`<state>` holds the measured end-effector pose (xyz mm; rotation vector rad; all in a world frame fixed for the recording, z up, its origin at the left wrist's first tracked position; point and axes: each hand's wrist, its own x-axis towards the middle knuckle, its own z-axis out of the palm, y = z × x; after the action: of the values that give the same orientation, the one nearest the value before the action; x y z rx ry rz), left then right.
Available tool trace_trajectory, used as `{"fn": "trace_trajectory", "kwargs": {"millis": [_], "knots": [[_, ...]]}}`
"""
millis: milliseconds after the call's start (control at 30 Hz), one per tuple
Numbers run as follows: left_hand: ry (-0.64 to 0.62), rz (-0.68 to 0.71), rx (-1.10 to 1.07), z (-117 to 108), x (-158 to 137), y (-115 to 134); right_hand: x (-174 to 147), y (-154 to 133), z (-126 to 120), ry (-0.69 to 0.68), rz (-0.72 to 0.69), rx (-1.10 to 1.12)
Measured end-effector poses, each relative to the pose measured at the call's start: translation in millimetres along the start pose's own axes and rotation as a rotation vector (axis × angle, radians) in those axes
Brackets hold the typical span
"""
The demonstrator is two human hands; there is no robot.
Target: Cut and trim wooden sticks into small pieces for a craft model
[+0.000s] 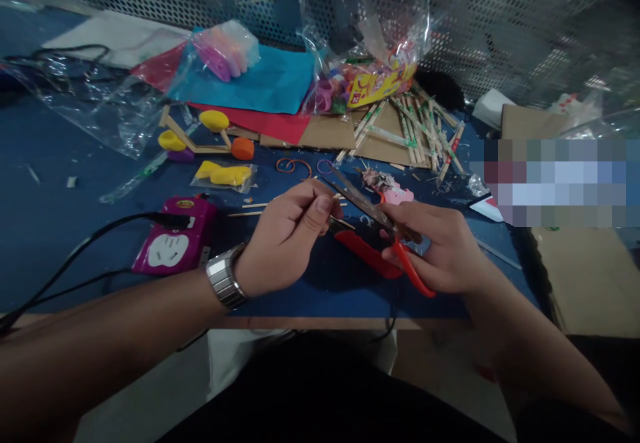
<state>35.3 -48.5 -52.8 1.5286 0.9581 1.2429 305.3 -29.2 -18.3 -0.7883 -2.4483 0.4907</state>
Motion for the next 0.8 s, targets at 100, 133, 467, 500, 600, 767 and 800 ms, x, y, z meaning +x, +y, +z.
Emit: {"fn": "trace_trajectory", "kwargs": {"millis": [100, 133, 467, 500, 600, 767, 800], "knots": [[0.014, 0.007, 0.017, -0.5, -0.2, 0.7, -0.5, 0.2, 0.1, 0.002, -0.003, -0.004], [0.019, 0.010, 0.024, -0.6, -0.3, 0.7, -0.6, 0.3, 0.0, 0.001, -0.001, -0.004], [0.039, 0.048, 0.120, -0.8, 0.4, 0.5, -3.7, 4.3, -1.0, -0.008, -0.039, -0.004], [0.042, 0.049, 0.124, -0.8, 0.6, 0.8, -4.1, 4.9, -0.8, -0.010, -0.041, -0.001], [0.046, 0.054, 0.124, -0.8, 1.2, 1.4, -5.2, 5.6, -0.2, -0.004, -0.043, 0.006], [0.044, 0.060, 0.118, -0.7, 1.3, 1.2, -4.3, 3.5, 0.1, -0.005, -0.005, 0.021], [0.045, 0.059, 0.119, -0.6, 1.2, 1.1, -3.7, 3.0, 0.1, -0.005, 0.000, 0.019]]}}
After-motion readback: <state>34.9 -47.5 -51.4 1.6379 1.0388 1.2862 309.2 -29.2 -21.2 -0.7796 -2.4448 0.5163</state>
